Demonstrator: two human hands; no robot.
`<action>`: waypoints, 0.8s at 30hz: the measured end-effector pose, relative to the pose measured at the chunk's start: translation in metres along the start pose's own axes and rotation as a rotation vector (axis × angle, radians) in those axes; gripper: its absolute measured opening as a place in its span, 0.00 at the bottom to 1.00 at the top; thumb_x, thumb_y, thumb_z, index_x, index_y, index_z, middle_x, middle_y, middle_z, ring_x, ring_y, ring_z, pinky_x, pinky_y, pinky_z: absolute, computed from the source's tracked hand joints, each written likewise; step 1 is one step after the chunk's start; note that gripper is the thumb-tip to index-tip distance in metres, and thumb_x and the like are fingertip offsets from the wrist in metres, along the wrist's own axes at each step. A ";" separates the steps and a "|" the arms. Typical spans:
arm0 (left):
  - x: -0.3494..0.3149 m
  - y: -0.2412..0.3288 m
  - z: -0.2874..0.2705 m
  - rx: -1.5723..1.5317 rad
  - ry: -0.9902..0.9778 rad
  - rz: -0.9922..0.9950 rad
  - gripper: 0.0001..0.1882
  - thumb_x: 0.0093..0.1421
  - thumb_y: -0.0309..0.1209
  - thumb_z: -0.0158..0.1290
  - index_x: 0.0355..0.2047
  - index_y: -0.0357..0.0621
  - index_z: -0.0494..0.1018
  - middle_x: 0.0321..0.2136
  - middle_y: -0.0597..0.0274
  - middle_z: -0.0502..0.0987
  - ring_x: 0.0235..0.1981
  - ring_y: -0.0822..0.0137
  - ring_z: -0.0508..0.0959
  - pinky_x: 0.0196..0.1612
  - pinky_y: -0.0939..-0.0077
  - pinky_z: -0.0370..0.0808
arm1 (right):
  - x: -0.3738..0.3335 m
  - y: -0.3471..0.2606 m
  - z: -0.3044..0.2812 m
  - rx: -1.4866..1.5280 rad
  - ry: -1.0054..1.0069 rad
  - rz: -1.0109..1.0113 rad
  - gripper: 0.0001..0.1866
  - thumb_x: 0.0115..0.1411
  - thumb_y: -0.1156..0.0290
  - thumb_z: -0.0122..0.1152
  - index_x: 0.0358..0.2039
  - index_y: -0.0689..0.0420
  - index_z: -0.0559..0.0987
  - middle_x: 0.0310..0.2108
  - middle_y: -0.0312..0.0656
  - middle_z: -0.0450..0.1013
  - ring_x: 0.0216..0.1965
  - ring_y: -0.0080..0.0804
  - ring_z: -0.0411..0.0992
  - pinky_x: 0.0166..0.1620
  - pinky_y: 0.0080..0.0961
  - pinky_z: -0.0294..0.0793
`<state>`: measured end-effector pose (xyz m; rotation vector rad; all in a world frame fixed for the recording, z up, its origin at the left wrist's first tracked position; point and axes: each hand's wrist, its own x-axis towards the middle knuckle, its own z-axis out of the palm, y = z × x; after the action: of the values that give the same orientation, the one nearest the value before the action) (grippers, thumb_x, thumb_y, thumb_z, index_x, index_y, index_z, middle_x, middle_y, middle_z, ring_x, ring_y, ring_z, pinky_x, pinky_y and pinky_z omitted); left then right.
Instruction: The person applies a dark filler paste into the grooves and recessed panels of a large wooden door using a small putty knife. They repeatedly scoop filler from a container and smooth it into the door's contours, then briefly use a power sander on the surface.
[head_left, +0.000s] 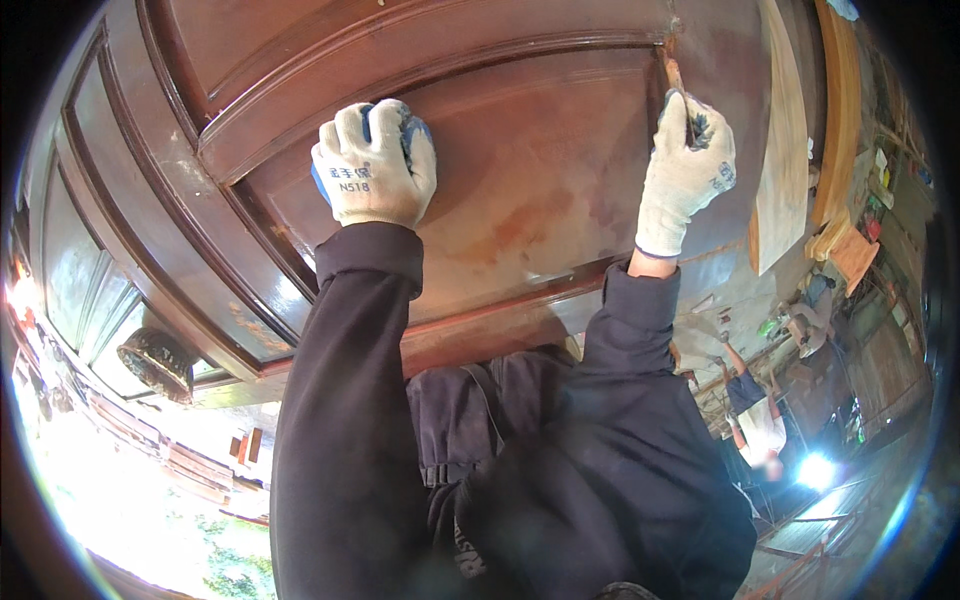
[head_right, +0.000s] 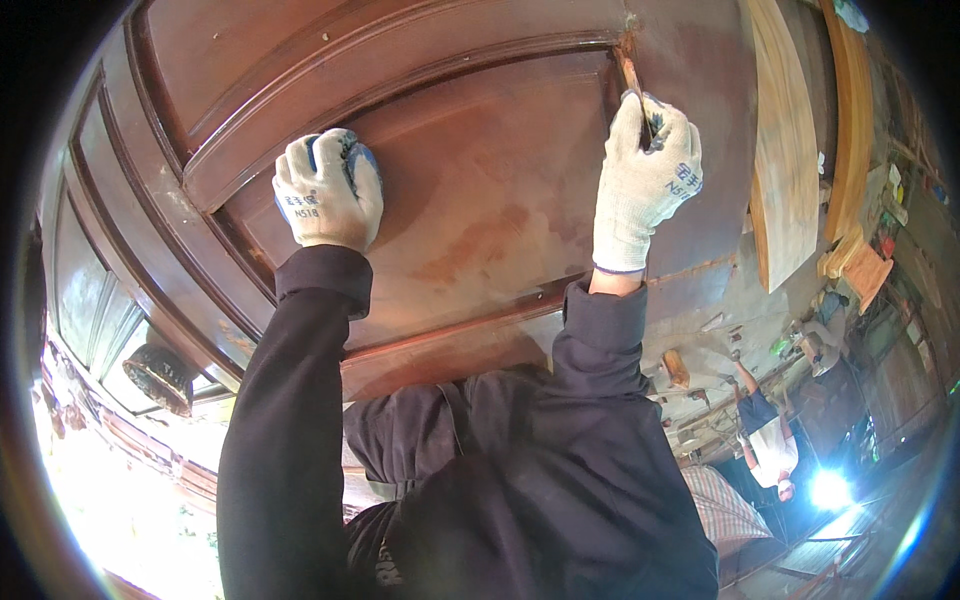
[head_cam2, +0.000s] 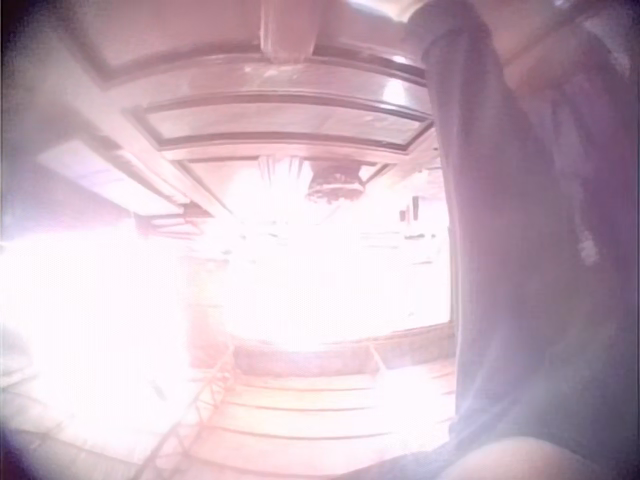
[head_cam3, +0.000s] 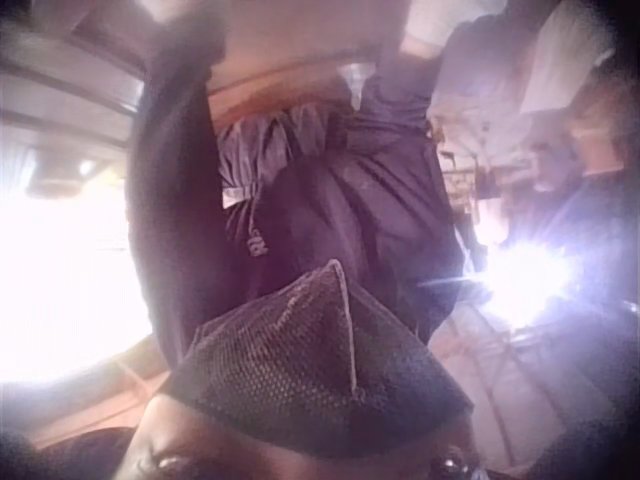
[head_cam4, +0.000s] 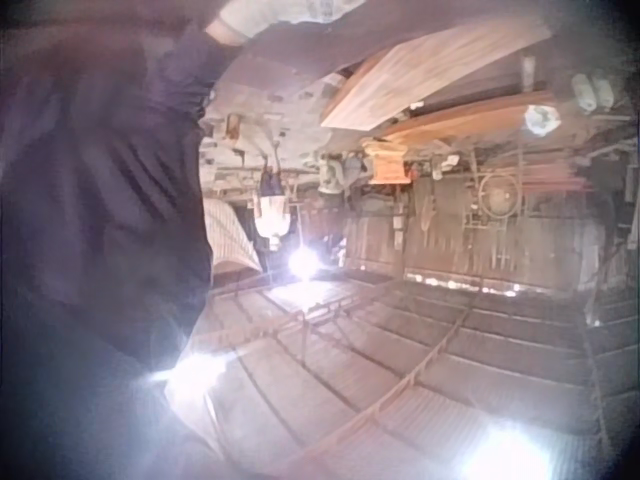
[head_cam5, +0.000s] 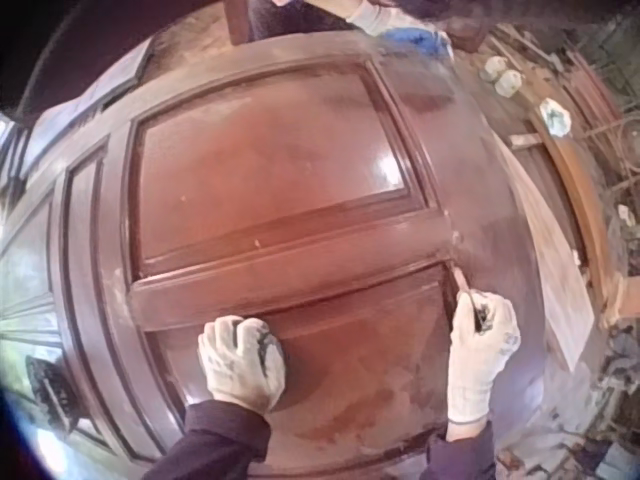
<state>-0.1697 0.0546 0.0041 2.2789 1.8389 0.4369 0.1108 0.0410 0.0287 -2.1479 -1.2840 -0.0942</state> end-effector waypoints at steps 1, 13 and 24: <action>-0.001 -0.001 0.001 0.001 0.004 -0.001 0.13 0.49 0.36 0.58 0.37 0.54 0.75 0.39 0.58 0.73 0.42 0.52 0.72 0.42 0.56 0.69 | -0.001 -0.002 0.001 0.019 -0.010 0.015 0.07 0.55 0.69 0.69 0.27 0.57 0.80 0.25 0.40 0.76 0.27 0.35 0.75 0.33 0.32 0.74; 0.001 0.003 -0.003 -0.007 0.001 0.020 0.11 0.54 0.32 0.55 0.39 0.49 0.75 0.37 0.55 0.73 0.41 0.51 0.71 0.47 0.54 0.67 | 0.020 0.005 0.004 -0.042 -0.056 -0.067 0.07 0.55 0.68 0.69 0.26 0.57 0.81 0.24 0.40 0.77 0.26 0.35 0.77 0.32 0.31 0.75; 0.000 0.002 0.001 -0.008 0.009 0.025 0.12 0.53 0.33 0.55 0.39 0.51 0.75 0.37 0.56 0.73 0.41 0.51 0.72 0.45 0.55 0.68 | 0.017 0.002 -0.003 -0.007 -0.106 -0.065 0.07 0.56 0.67 0.69 0.27 0.56 0.81 0.24 0.39 0.77 0.26 0.33 0.76 0.32 0.31 0.75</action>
<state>-0.1679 0.0546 0.0040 2.3009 1.8117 0.4583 0.1217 0.0521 0.0361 -2.1421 -1.4162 -0.0116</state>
